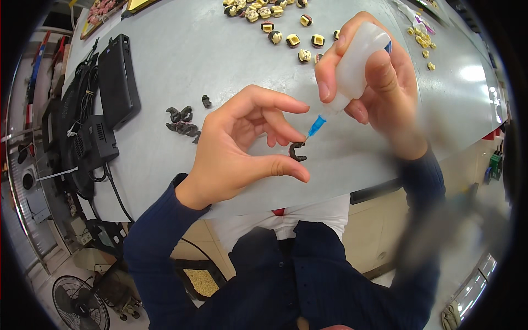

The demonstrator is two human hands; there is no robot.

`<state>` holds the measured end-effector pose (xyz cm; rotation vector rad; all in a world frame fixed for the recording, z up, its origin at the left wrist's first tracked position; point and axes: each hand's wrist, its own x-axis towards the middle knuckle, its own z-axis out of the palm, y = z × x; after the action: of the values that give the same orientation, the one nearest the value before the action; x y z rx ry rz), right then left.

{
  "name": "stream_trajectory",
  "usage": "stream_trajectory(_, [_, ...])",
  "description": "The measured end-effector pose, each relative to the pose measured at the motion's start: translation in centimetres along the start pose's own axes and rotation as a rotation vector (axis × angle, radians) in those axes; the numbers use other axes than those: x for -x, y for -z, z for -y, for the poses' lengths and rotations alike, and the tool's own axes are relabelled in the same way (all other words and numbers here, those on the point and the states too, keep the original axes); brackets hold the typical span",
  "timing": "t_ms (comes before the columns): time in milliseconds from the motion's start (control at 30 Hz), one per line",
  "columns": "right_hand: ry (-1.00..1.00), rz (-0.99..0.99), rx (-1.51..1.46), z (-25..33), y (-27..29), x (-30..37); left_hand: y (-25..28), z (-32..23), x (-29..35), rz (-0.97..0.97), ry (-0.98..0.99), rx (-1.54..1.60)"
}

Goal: Applying glue to small black components and assembling them into gold housings on a factory workbench.

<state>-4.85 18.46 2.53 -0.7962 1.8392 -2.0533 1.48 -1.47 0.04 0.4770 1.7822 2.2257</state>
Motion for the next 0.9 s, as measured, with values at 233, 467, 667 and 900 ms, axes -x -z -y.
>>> stream_trajectory(233, [-0.018,0.008,0.034,0.0,0.5,-0.1,0.1,0.0,-0.1,0.003,0.001,-0.009])
stream_trajectory(467, [0.067,-0.295,-0.312,1.3,2.6,-1.3,0.5,-0.4,0.3,-0.007,0.017,0.002])
stream_trajectory(667, [0.203,-0.471,0.212,1.1,8.8,-1.7,-0.1,-0.7,0.1,-0.028,0.085,0.015])
stream_trajectory(900, [0.064,-0.485,0.733,-3.0,12.0,-1.9,-0.2,-1.0,0.4,-0.034,0.073,0.010])
